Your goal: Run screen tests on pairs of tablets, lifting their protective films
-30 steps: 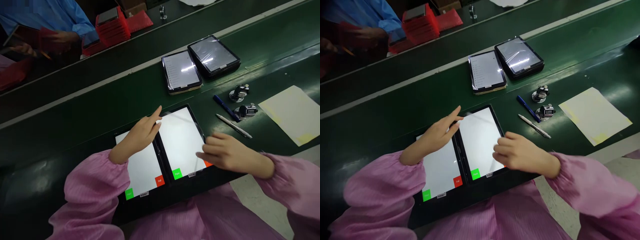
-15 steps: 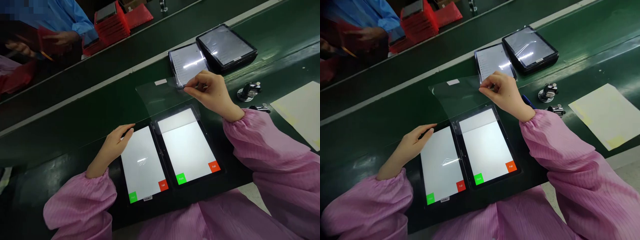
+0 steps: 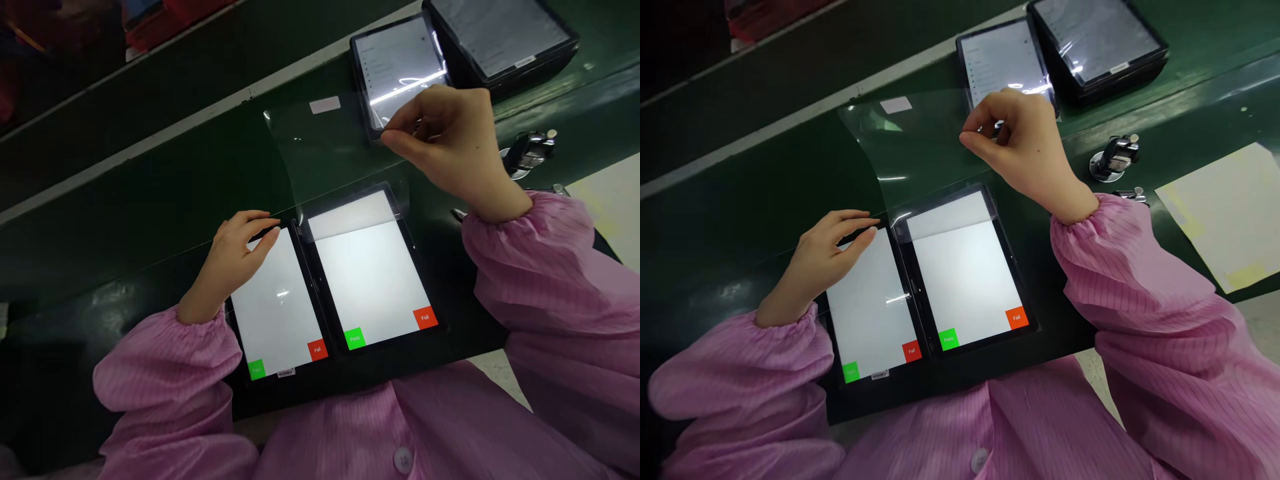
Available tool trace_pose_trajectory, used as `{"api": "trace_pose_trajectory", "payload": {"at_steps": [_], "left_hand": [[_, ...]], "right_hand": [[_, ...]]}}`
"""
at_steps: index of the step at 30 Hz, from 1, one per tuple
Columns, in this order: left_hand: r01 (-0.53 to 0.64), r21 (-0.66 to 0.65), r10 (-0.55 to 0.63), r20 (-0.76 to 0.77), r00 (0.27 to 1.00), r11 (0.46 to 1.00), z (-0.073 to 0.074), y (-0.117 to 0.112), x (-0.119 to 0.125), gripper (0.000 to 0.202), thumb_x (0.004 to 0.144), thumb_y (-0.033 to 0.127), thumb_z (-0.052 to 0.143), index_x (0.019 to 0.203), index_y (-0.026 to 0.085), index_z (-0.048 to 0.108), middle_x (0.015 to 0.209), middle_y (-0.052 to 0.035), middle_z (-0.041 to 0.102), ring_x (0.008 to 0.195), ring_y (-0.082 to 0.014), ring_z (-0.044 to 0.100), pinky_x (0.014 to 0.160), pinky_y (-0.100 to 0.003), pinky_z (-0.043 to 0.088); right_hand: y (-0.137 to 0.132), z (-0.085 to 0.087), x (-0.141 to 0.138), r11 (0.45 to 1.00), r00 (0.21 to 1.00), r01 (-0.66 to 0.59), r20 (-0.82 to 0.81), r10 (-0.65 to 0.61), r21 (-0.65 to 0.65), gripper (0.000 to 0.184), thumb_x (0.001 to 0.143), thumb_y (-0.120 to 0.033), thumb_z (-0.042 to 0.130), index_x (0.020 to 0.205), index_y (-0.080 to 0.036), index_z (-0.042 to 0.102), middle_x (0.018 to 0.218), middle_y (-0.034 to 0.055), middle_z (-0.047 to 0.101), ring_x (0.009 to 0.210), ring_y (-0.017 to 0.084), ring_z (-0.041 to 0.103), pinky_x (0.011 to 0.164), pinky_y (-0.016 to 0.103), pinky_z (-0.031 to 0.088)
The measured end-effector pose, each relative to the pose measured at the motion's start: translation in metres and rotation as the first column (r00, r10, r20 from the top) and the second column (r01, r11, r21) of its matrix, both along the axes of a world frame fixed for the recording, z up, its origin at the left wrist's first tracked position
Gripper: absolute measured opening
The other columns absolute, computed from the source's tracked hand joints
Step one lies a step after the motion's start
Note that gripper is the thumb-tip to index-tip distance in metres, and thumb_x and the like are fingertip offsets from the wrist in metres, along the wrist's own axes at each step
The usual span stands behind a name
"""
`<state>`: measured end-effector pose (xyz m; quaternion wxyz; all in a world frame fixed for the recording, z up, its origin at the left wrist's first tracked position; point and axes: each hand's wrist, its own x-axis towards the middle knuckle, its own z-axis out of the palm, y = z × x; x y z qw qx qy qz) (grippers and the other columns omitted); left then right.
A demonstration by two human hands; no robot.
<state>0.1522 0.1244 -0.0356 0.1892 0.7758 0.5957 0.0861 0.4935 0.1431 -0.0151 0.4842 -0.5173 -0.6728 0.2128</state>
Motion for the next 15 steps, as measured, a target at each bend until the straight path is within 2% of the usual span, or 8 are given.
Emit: {"api": "trace_pose_trajectory", "payload": {"at_steps": [5,11,13,15], "left_hand": [[0.009,0.069,-0.014,0.08,0.997,0.998,0.0,-0.003,0.005,0.034,0.095,0.047,0.056,0.107,0.027,0.08,0.127,-0.0081,0.072,0.118,-0.0323,0.068,0.099,-0.051,0.058],[0.02,0.117,-0.045,0.212,0.976,0.993,0.003,-0.008,0.001,0.018,0.089,0.042,0.068,0.093,0.026,0.077,0.118,-0.0043,0.076,0.13,-0.0341,0.065,0.105,-0.054,0.058],[0.004,0.071,-0.021,0.232,0.972,0.997,0.009,-0.014,-0.002,0.022,0.09,0.044,0.066,0.088,0.023,0.075,0.115,-0.002,0.077,0.129,-0.0325,0.065,0.1,-0.049,0.061],[-0.01,-0.002,0.01,0.226,0.974,1.0,0.02,-0.026,-0.006,0.028,0.093,0.046,0.063,0.089,0.02,0.073,0.113,0.0003,0.078,0.121,-0.028,0.07,0.083,-0.036,0.063]], "right_hand": [[-0.003,0.001,-0.002,0.999,1.0,-0.01,-0.009,0.011,0.03,0.017,0.078,-0.001,0.08,0.075,-0.016,0.073,0.074,-0.0011,0.067,0.064,0.009,0.059,0.056,0.024,0.044],[-0.005,0.006,-0.005,0.999,1.0,-0.015,0.013,0.014,0.045,0.018,0.079,0.0,0.077,0.074,-0.017,0.073,0.072,-0.003,0.068,0.062,0.006,0.057,0.054,0.024,0.042],[-0.006,0.007,-0.005,0.999,1.0,-0.014,0.012,0.014,0.049,0.018,0.078,0.0,0.077,0.072,-0.016,0.074,0.07,-0.0027,0.068,0.061,0.007,0.057,0.054,0.024,0.043],[-0.007,0.007,-0.005,0.999,1.0,-0.007,0.012,0.007,0.048,0.016,0.078,0.0,0.077,0.073,-0.016,0.075,0.071,-0.002,0.069,0.062,0.008,0.059,0.056,0.024,0.044]]}}
